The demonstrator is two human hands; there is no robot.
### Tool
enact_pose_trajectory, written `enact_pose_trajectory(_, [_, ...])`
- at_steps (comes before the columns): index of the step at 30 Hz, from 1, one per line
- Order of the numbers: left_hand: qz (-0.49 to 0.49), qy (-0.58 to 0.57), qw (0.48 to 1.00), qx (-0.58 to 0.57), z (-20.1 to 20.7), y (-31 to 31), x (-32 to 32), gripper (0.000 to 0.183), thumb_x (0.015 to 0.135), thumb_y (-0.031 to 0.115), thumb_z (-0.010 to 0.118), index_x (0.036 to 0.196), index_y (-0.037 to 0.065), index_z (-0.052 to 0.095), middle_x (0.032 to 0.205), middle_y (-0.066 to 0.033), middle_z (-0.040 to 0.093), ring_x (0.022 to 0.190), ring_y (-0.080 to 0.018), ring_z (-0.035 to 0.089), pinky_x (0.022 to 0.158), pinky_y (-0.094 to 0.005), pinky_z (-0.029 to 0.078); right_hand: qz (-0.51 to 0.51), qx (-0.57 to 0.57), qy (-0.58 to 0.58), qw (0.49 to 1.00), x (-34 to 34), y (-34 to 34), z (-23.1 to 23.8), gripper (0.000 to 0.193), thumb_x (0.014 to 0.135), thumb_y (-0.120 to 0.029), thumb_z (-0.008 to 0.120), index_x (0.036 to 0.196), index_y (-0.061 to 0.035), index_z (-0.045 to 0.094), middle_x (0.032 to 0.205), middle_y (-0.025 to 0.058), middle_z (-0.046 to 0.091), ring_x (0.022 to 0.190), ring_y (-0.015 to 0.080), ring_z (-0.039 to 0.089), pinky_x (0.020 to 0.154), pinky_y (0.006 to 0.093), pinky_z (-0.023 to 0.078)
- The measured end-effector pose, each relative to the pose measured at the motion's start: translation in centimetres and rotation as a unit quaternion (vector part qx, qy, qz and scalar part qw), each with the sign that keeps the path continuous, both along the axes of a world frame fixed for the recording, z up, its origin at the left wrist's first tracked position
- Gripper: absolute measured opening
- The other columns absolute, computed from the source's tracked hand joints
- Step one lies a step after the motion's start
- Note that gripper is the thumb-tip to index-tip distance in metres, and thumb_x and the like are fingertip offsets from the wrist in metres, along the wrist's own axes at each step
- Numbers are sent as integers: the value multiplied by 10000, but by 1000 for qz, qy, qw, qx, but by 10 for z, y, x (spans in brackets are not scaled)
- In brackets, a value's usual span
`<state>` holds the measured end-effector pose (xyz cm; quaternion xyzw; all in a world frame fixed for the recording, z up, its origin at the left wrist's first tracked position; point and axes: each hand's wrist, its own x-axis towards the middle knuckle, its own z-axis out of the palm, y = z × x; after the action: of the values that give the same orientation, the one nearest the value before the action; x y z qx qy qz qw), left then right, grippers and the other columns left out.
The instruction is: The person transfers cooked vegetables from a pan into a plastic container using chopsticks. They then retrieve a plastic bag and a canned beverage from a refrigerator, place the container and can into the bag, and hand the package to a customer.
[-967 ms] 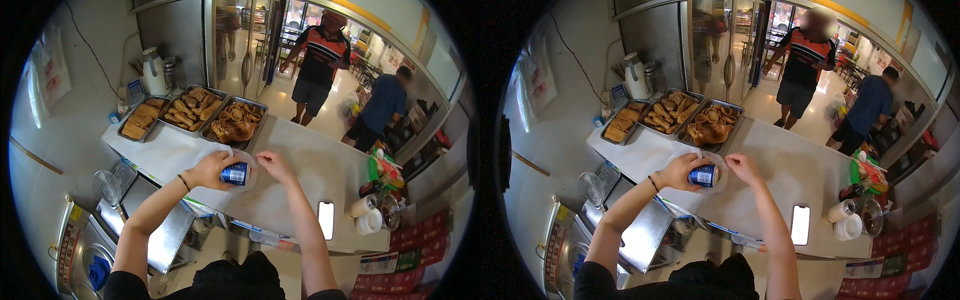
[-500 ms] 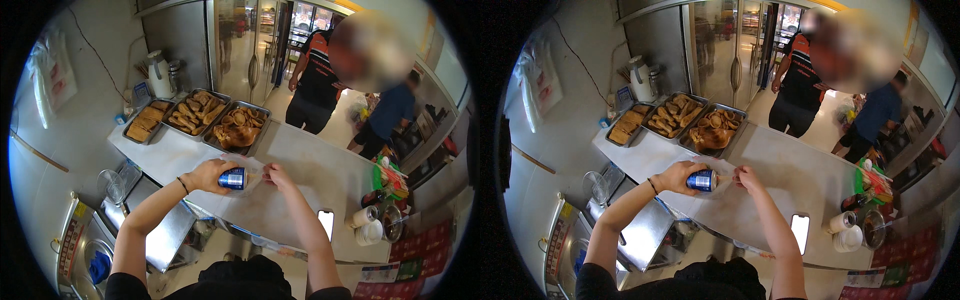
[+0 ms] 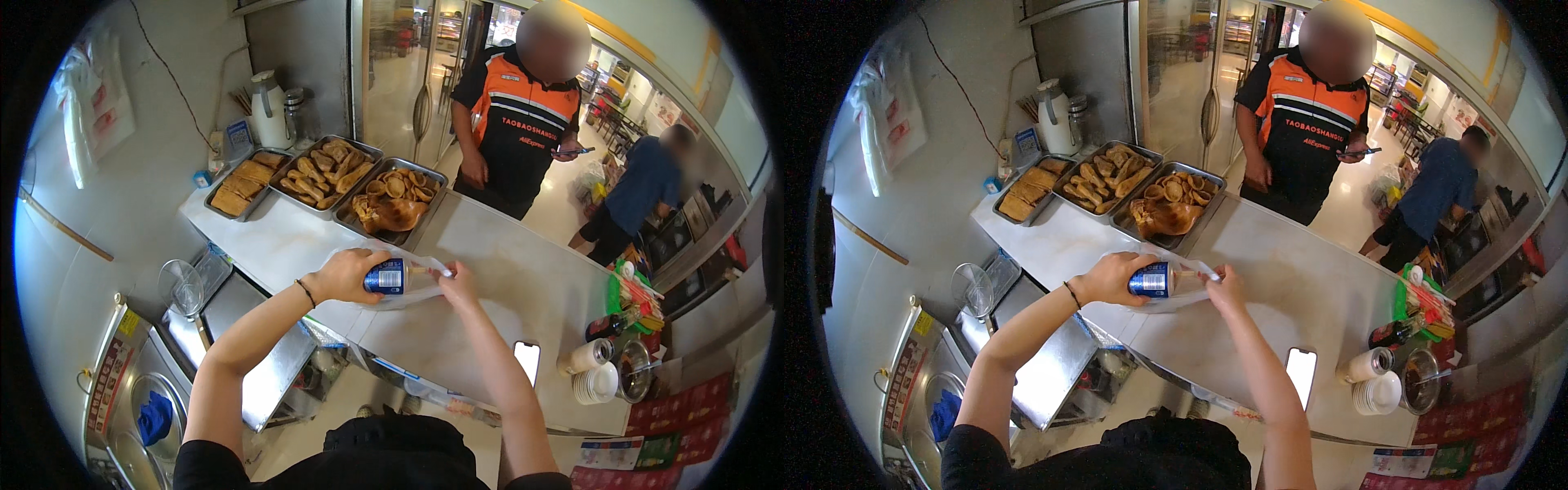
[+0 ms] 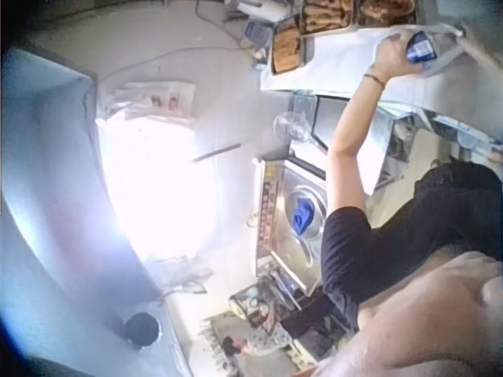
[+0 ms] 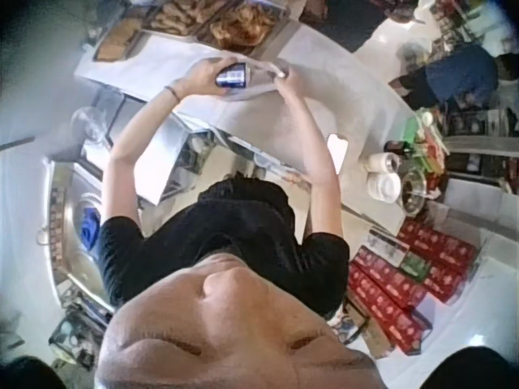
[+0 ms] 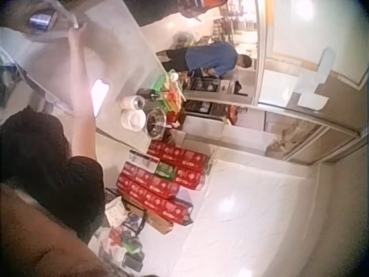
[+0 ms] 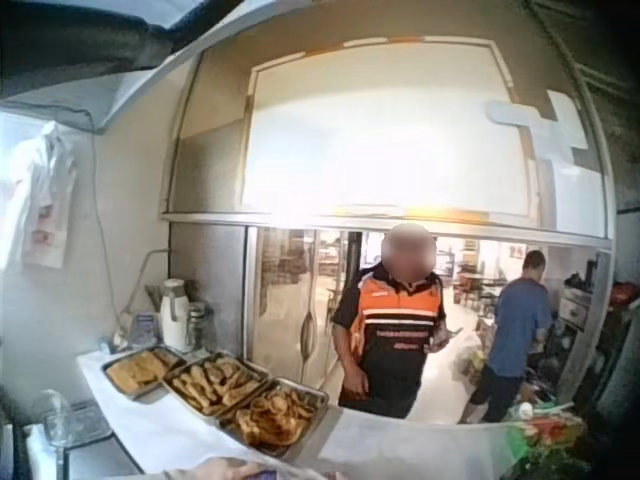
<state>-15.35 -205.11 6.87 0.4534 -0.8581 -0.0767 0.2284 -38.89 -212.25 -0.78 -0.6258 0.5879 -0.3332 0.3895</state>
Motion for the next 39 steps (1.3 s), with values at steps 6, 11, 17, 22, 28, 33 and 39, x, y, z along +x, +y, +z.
enact_pose_trajectory(6, [32, 9, 999, 4, 1, 3, -3, 632, 587, 315, 712, 1130, 86, 484, 836, -172, 611, 748, -357, 593, 662, -415, 487, 38, -264, 163, 950, 11, -2, 89, 173, 737, -165, 594, 866, -50, 597, 852, 158, 613, 771, 338, 590, 702, 408, 470])
enact_pose_trajectory(11, [15, 234, 970, -59, 14, -2, 7, 422, 715, 226, 703, 1042, 12, 544, 924, -165, 641, 770, -259, 629, 689, -354, 484, 130, -220, 52, 965, 37, -9, 130, 118, 731, -136, 578, 817, -70, 624, 753, 111, 638, 730, 275, 616, 658, 375, 474])
enact_pose_trajectory(17, [107, 429, 872, 207, 95, 13, 40, 202, 784, 53, 592, 984, 21, 581, 882, -87, 647, 757, -168, 622, 706, -309, 490, 93, -255, 25, 962, 51, -23, 142, 82, 721, -104, 594, 791, -64, 608, 681, 79, 622, 635, 218, 604, 604, 319, 468])
enact_pose_trajectory(22, [101, -186, 944, -254, 109, 22, 22, 111, 656, 64, 580, 750, 114, 549, 721, -22, 584, 721, -218, 572, 607, -339, 447, 87, -275, -9, 957, 55, -25, 136, 152, 688, -55, 636, 828, -59, 579, 737, 59, 611, 624, 178, 579, 590, 291, 455])
enact_pose_trajectory(28, [30, -23, 921, -387, 93, -1, 25, 269, 656, 99, 643, 913, 86, 566, 943, -78, 556, 823, -260, 554, 698, -337, 455, 440, -54, -197, 874, 89, 0, 160, 415, 636, 38, 667, 1021, -60, 547, 868, 25, 603, 776, 129, 583, 682, 268, 472])
enact_pose_trajectory(33, [49, 428, 900, 72, 45, -32, 32, 306, 760, 124, 526, 1052, 31, 538, 1010, -88, 545, 965, -195, 515, 832, -311, 417, 409, 21, -180, 894, 103, -19, 138, 370, 666, -33, 680, 1017, -73, 570, 911, 11, 598, 817, 99, 556, 740, 250, 457])
enact_pose_trajectory(39, [-15, 477, 840, 257, 13, -7, 43, 533, 726, 127, 457, 1243, 20, 383, 1166, -98, 459, 1106, -169, 418, 957, -290, 326, 412, -146, 37, 899, 110, -23, 133, 247, 626, -120, 713, 804, -73, 549, 734, -15, 543, 652, 86, 487, 604, 231, 414])
